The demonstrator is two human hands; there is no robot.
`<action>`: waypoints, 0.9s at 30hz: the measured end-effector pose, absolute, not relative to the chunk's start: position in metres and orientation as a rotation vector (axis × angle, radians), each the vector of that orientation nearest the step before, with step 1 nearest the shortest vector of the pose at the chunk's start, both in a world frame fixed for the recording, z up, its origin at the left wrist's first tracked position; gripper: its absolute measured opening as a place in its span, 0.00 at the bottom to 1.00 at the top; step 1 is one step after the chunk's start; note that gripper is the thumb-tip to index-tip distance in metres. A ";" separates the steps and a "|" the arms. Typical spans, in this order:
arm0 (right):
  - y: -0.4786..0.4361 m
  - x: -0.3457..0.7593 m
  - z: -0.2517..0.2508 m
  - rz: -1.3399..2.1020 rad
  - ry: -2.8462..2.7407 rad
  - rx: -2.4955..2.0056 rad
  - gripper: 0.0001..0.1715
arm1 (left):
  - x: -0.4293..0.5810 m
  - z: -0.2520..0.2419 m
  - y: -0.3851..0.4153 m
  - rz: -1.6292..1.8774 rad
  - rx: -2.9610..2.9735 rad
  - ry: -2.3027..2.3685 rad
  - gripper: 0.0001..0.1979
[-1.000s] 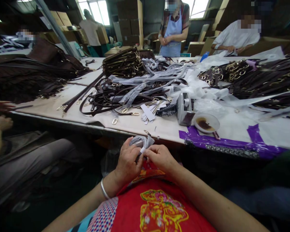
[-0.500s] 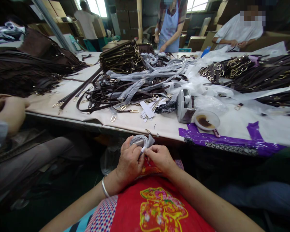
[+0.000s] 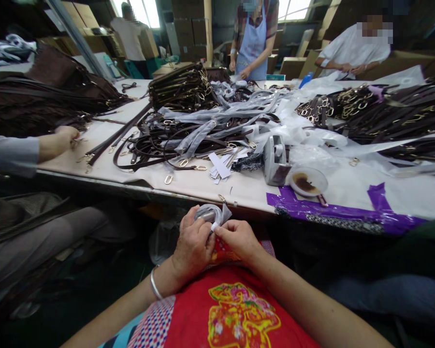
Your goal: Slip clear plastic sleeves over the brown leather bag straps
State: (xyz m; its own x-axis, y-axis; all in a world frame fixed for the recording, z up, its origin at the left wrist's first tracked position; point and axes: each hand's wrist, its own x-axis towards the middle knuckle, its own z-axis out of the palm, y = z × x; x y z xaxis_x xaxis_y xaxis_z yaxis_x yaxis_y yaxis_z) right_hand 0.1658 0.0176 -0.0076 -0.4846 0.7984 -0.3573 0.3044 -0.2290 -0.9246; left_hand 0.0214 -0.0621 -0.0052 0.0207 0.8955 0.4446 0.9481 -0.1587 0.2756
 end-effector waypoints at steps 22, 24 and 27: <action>0.025 0.168 -0.009 1.697 -1.903 -1.316 0.13 | 0.017 -0.019 -0.059 -0.831 -2.201 -2.002 0.07; 0.023 0.166 -0.011 1.616 -1.964 -1.302 0.13 | 0.018 -0.020 -0.060 -0.844 -2.208 -1.992 0.07; 0.019 0.164 -0.011 1.524 -2.027 -1.260 0.12 | 0.018 -0.020 -0.061 -0.867 -2.203 -1.993 0.07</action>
State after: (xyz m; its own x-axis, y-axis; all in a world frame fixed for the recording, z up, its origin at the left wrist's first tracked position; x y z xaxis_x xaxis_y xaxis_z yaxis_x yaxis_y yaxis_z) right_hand 0.1641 0.0194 -0.0111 -0.5662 0.7857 -0.2494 0.4578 0.0481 -0.8878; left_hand 0.0183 -0.0610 -0.0200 0.0138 0.9033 0.4288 0.9295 -0.1697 0.3275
